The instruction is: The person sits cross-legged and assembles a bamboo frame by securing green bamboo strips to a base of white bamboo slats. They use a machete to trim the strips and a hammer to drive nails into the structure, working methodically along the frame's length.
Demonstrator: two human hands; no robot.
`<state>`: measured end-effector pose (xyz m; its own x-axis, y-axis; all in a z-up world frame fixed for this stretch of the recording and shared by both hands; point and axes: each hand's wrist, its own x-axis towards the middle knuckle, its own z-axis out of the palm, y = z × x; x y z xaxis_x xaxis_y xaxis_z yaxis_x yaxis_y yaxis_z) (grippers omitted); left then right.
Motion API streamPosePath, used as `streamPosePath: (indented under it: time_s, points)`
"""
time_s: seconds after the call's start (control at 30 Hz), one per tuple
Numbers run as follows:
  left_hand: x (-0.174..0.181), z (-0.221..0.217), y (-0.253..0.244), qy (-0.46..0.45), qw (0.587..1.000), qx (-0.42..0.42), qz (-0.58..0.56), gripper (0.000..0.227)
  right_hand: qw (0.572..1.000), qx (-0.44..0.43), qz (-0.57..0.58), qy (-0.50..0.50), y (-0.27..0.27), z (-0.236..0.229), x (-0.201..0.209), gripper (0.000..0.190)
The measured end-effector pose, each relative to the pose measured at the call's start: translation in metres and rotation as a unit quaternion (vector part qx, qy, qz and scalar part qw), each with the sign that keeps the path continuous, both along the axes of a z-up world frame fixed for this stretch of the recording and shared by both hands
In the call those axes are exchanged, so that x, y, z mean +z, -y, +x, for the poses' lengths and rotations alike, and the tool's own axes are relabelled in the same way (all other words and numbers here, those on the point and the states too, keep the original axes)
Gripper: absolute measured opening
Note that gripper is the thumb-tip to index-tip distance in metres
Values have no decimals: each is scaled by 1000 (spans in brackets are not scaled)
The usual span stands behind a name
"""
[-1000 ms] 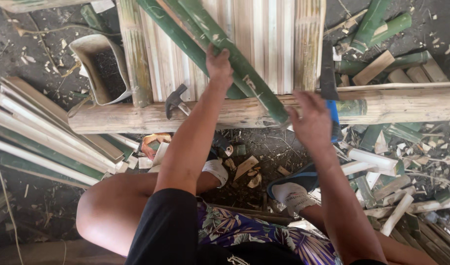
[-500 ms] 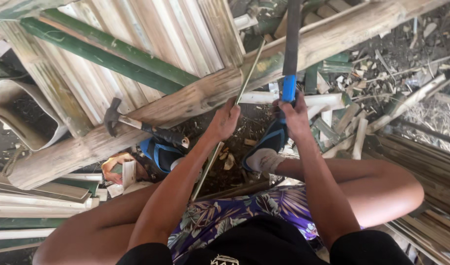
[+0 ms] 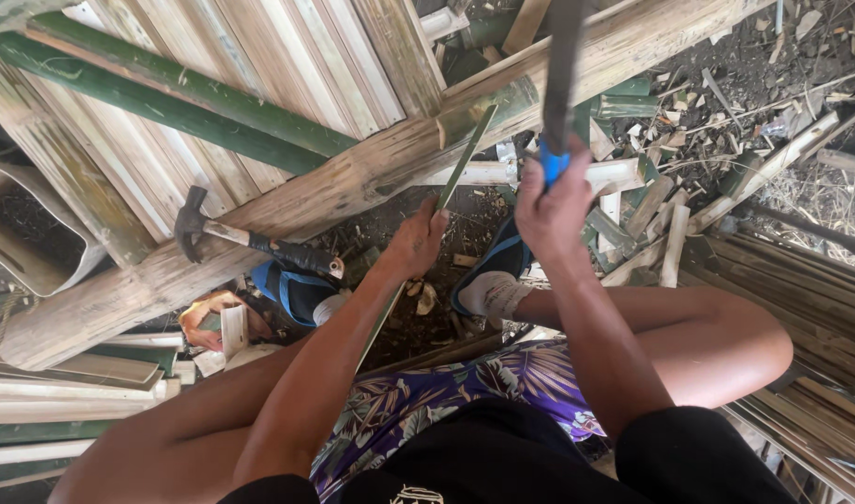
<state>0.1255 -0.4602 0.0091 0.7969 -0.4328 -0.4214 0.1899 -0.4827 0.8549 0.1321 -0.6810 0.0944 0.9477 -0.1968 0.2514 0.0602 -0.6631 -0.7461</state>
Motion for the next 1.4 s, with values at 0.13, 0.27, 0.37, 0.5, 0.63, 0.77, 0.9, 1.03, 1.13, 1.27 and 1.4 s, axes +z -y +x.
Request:
streamPosePath:
  time_s: [0.13, 0.27, 0.37, 0.5, 0.63, 0.77, 0.9, 1.03, 1.13, 1.27, 1.4]
  points:
    - [14, 4, 2, -49, 998, -21, 37, 63, 972, 6, -153, -181, 3, 18, -62, 30]
    - [29, 9, -2, -78, 995, -40, 56, 65, 959, 8, -200, -199, 2, 16, -40, 27]
    - [22, 6, -4, -60, 998, -13, 33, 66, 984, 0, -59, -170, -4, 15, 3, 26]
    - [9, 5, -5, -7, 999, -23, 28, 64, 999, 4, -7, 51, -7, 2, 14, 29]
    - [8, 0, -3, -50, 996, -30, 62, 64, 970, 4, -129, -204, 4, 21, -63, 30]
    - [23, -2, -11, -3, 998, -23, 62, 62, 955, -22, -141, -260, 14, 22, -101, 36]
    - [23, -4, -13, 21, 991, -38, 123, 61, 970, -26, -89, -223, 15, 16, -100, 32]
    - [19, -4, -16, 34, 996, -17, 81, 58, 984, -22, -70, -163, 9, 14, -61, 27]
    - [16, -7, -14, 34, 997, -5, 62, 58, 994, -22, -43, -95, 9, 10, -32, 22]
    - [22, -4, -9, -45, 995, -19, 87, 59, 975, -27, -32, -217, 10, 20, -51, 27]
    - [21, -8, -11, 11, 997, -15, 72, 61, 957, 3, -182, -225, 20, 29, -87, 33]
